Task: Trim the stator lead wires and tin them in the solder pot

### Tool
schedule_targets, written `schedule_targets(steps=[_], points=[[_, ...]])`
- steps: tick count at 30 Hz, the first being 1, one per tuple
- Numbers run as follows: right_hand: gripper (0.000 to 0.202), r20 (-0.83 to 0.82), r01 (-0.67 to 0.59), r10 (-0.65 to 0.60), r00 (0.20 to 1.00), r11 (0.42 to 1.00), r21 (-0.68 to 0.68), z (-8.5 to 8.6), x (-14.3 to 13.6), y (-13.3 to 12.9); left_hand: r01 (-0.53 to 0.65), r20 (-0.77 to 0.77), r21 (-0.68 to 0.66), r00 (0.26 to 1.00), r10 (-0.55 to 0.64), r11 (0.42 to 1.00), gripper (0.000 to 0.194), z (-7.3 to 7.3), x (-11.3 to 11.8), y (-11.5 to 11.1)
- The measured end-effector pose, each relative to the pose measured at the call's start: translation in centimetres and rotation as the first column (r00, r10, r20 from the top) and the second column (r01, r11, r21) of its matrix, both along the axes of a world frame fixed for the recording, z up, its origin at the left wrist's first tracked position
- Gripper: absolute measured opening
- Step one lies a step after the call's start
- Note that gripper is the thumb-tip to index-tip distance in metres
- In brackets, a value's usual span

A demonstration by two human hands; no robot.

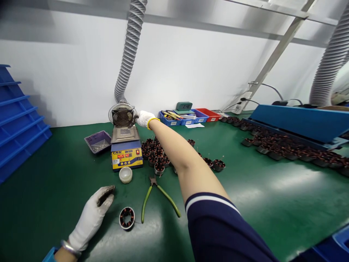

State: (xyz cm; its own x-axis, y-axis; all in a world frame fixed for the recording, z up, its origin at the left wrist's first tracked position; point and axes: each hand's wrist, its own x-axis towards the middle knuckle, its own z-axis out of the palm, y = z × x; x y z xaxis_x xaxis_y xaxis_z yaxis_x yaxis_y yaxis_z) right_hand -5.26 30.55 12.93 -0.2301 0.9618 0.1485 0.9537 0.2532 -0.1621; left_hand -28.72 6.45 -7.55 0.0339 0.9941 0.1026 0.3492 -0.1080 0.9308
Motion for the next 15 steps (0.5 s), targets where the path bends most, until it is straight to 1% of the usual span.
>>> schedule_targets(steps=[5,9,13,15], points=[[0.034,0.034,-0.006,0.005,0.999,1.000,0.007,0.6,0.1,-1.2,-0.005,0.010,-0.017,1.000,0.006,1.000,0.047,0.7,0.2,-0.2],[0.035,0.015,0.014,-0.014,1.000,0.999,0.037,0.3,0.2,-1.1,-0.006,0.007,-0.019,1.000,0.006,1.000,0.047,1.2,0.3,-0.2],[0.035,0.013,0.034,-0.034,0.999,0.999,0.040,-0.4,0.1,-0.8,-0.012,0.003,-0.016,1.000,0.012,1.000,0.047,1.1,0.3,-0.2],[0.035,0.025,0.030,-0.030,0.999,0.999,0.032,-0.3,0.1,-1.0,-0.014,0.010,-0.011,1.000,0.014,1.000,0.046,0.8,0.3,-0.1]])
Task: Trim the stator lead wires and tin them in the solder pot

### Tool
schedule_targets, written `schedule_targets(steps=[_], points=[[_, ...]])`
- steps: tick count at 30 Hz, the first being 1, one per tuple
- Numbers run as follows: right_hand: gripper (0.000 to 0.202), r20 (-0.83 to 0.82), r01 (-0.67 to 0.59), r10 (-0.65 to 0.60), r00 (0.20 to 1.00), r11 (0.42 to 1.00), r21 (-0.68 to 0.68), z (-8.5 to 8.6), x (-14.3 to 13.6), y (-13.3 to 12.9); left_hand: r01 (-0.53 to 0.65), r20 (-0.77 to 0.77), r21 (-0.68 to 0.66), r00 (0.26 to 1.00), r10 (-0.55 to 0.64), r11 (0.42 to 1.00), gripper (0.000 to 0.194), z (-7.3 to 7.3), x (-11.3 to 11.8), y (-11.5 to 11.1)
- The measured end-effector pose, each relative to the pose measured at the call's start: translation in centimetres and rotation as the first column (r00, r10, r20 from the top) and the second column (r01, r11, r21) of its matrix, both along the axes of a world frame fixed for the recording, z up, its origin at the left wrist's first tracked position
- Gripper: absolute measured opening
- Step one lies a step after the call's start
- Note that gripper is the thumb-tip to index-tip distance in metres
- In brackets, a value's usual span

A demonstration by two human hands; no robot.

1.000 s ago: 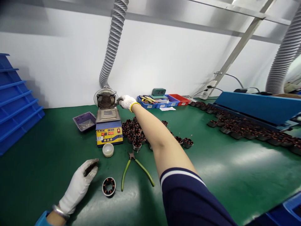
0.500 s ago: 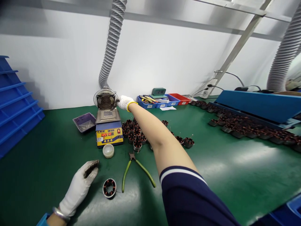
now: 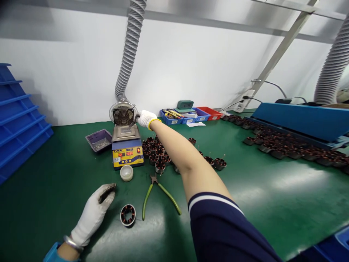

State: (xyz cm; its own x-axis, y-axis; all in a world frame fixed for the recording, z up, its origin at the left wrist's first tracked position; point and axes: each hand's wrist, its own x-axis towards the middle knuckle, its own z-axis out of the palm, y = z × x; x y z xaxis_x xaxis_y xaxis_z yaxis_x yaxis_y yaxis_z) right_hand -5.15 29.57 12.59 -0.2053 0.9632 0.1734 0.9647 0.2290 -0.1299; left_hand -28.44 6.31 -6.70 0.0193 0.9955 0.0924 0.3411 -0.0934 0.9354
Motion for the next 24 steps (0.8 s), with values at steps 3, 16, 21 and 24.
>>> schedule_targets(steps=[3,16,21,24], points=[[0.035,0.023,-0.002,0.001,1.000,1.000,0.011,0.6,-0.3,-0.5,0.003,0.001,0.019,1.000,-0.003,1.000,0.044,-0.3,-0.1,0.0],[0.035,0.098,-0.023,0.018,0.995,0.998,0.054,1.8,-3.6,-1.8,-0.016,-0.028,0.047,0.999,0.018,0.999,0.042,0.0,0.1,0.0],[0.034,0.079,-0.014,0.007,0.997,0.996,0.087,1.6,-3.8,-2.4,-0.019,-0.027,0.047,0.999,0.020,0.999,0.042,0.1,0.1,0.0],[0.033,0.049,0.005,-0.009,0.999,0.997,0.073,1.3,-3.6,-2.3,-0.015,-0.025,0.036,1.000,0.016,0.999,0.042,0.1,0.1,0.0]])
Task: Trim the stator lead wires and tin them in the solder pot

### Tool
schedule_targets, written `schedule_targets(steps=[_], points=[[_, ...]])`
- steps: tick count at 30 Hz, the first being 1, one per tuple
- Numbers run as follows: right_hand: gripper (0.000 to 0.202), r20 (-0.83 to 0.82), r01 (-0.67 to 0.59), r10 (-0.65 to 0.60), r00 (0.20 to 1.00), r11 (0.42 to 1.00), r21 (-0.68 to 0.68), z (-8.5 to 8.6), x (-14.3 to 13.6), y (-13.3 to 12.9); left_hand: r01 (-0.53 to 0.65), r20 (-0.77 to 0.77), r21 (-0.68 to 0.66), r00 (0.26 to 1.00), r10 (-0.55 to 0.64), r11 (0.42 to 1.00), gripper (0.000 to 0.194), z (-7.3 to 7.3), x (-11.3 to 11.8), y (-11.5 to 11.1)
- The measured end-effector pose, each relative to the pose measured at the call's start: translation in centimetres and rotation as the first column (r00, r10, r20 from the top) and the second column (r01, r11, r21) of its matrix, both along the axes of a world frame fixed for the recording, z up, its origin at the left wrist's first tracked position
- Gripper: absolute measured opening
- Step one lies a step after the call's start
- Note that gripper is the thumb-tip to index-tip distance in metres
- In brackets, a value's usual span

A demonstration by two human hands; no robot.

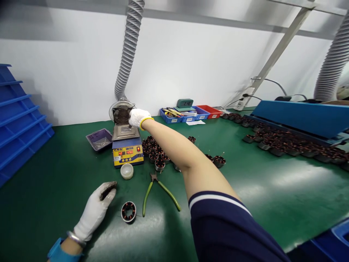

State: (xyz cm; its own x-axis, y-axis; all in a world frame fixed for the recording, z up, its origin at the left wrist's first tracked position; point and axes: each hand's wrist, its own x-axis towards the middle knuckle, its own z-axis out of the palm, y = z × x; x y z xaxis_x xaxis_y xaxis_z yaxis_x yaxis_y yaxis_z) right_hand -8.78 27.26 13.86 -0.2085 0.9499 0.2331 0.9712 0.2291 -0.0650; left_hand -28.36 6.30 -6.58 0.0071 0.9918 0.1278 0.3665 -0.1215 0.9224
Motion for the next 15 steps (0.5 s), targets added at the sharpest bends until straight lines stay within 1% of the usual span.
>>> schedule_targets(steps=[5,7,11,15], points=[[0.033,-0.095,0.022,-0.021,0.995,1.000,0.009,-0.3,1.6,-0.1,0.014,-0.011,-0.005,1.000,-0.014,1.000,0.043,0.0,0.0,0.1],[0.035,-0.145,0.043,-0.040,0.989,0.999,0.014,-0.8,2.4,-0.1,0.017,-0.009,-0.010,1.000,-0.017,1.000,0.043,0.0,0.0,0.1],[0.036,-0.244,0.085,-0.087,0.966,0.996,-0.021,-2.8,3.5,0.1,0.012,0.010,-0.030,1.000,-0.012,0.999,0.046,-0.2,0.0,0.1],[0.037,-0.341,0.112,-0.121,0.932,0.993,-0.047,-4.9,3.9,0.5,0.008,0.024,-0.040,1.000,-0.008,0.999,0.048,-0.5,0.0,0.2]])
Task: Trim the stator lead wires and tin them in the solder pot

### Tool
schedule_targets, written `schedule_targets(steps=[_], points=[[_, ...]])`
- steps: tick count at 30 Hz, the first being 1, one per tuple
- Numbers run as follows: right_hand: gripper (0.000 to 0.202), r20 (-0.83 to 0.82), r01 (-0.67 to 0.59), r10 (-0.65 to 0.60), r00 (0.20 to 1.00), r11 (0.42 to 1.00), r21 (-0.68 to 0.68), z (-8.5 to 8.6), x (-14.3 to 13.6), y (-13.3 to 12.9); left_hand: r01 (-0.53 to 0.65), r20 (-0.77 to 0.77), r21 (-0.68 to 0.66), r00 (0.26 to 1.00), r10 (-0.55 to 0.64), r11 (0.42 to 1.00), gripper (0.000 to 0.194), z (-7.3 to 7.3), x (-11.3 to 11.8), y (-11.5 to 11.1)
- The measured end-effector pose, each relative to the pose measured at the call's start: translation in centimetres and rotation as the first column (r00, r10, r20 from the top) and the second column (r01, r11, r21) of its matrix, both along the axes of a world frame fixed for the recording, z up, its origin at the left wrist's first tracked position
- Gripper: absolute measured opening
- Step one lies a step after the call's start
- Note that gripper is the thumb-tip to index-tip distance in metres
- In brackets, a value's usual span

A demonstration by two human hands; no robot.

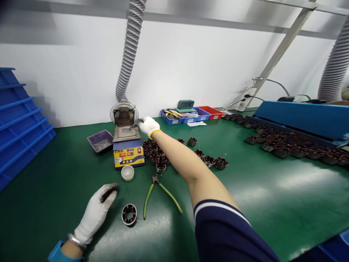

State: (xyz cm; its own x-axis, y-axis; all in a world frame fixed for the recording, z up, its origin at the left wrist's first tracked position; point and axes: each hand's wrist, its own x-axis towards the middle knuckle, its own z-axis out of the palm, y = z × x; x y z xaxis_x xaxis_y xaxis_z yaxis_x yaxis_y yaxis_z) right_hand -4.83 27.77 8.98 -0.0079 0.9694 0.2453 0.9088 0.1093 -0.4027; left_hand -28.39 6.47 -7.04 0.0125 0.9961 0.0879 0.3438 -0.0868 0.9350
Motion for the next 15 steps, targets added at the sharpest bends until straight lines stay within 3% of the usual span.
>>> schedule_targets(steps=[8,15], points=[[0.035,-0.206,-0.006,0.004,0.978,1.000,-0.007,-2.6,0.8,2.0,-0.010,-0.009,-0.010,1.000,0.010,1.000,0.048,0.1,0.0,0.0],[0.029,-0.338,-0.075,0.067,0.939,0.997,-0.011,-4.0,1.3,3.8,-0.023,-0.028,0.008,0.999,0.023,1.000,0.046,0.0,0.0,0.0]])
